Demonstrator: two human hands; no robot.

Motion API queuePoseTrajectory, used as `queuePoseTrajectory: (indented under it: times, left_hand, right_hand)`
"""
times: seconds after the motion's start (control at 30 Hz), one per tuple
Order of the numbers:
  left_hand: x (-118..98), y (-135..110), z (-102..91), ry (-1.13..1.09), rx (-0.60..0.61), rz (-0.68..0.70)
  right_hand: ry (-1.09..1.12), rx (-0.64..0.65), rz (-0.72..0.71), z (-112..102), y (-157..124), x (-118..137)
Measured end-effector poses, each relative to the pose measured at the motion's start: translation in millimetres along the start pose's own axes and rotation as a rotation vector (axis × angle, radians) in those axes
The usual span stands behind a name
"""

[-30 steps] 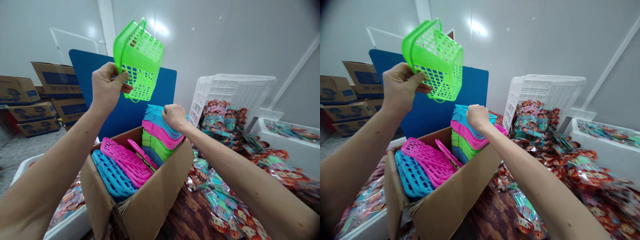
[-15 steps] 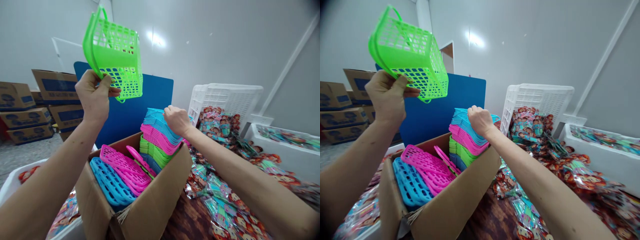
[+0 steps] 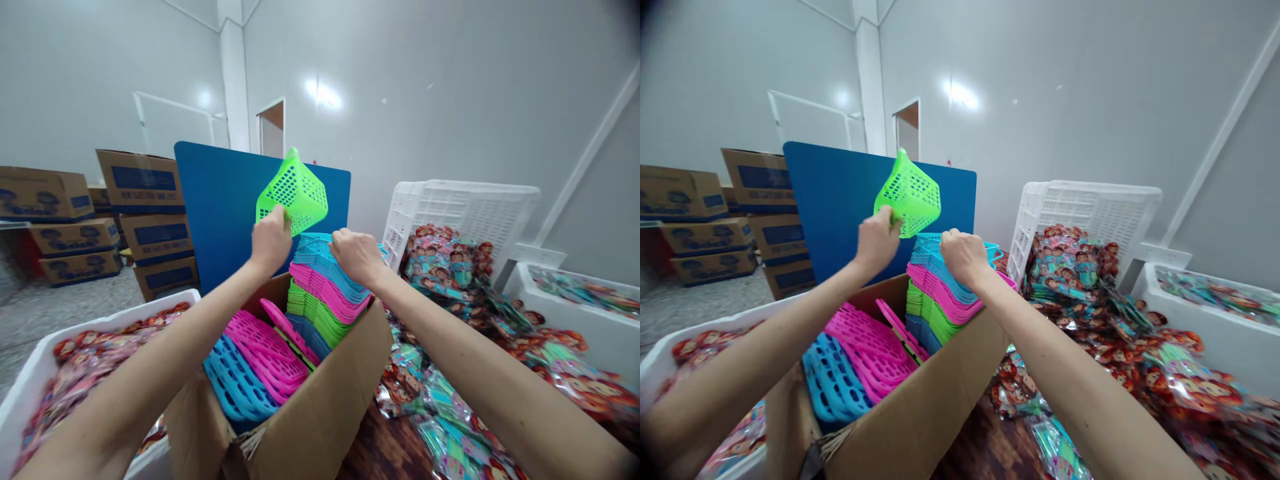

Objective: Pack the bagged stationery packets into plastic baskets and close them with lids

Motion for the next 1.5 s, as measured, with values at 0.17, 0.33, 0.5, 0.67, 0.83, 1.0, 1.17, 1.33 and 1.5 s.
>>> queuePoseTrajectory:
  times: [0.17, 0.33, 0.5, 0.67, 0.83, 1.0, 1.17, 1.33, 1.5]
  left_hand:
    - [-14.2, -25.1, 42.3, 0.168, 0.151, 0.106]
    - [-10.7, -27.3, 46.0, 0.193, 0.244, 0.195]
    - [-9.5, -26.4, 45.9, 0.210, 0.248, 0.261]
    - [-10.5, -19.2, 48.4, 0.186, 0.247, 0.335]
    - [-26.0, -0.1, 37.3, 0.088, 0.149, 0.403]
    - [-62.3, 22.1, 11.0, -0.057, -0.004, 0.464]
    - [-85.9, 39.6, -12.2, -0.206, -0.149, 0.437]
    - [-86.5, 23.6, -8.7, -0.113, -0.118, 0.390]
    - [-72.5, -37.5, 31.2, 0.296, 0.246, 0.512]
  right_hand:
    - [0.038, -0.017, 0.035, -0.7, -4.0, -7.5]
    - [0.054, -0.039, 0.026, -1.1, -7.3, -10.2]
    - [0.071, -0.065, 0.016, -1.3, -12.3, -9.0]
    - [0.096, -0.100, 0.033, -1.3, -18.4, -12.3]
    - [0.086, -0.214, 0.083, -1.3, -26.3, -17.2]
    - [-0.029, -0.414, 0.173, -13.6, -30.2, -36.0]
    - [-0.216, -0.504, 0.094, -42.6, -51.0, -61.7]
    - [-0.304, -0.463, 0.320, -51.1, -149.7, -91.6]
    - [-0.231, -0.506, 0.504, -40.5, -301.2, -58.9]
Point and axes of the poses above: each hand's wrist, its own y-axis towards the middle knuckle, its own z-axis out of the palm, x = y × z, the point moved 6 cm from there along y, towards the middle knuckle, and after that the axes turned 14 degrees about -z, right-handed, at the moved point
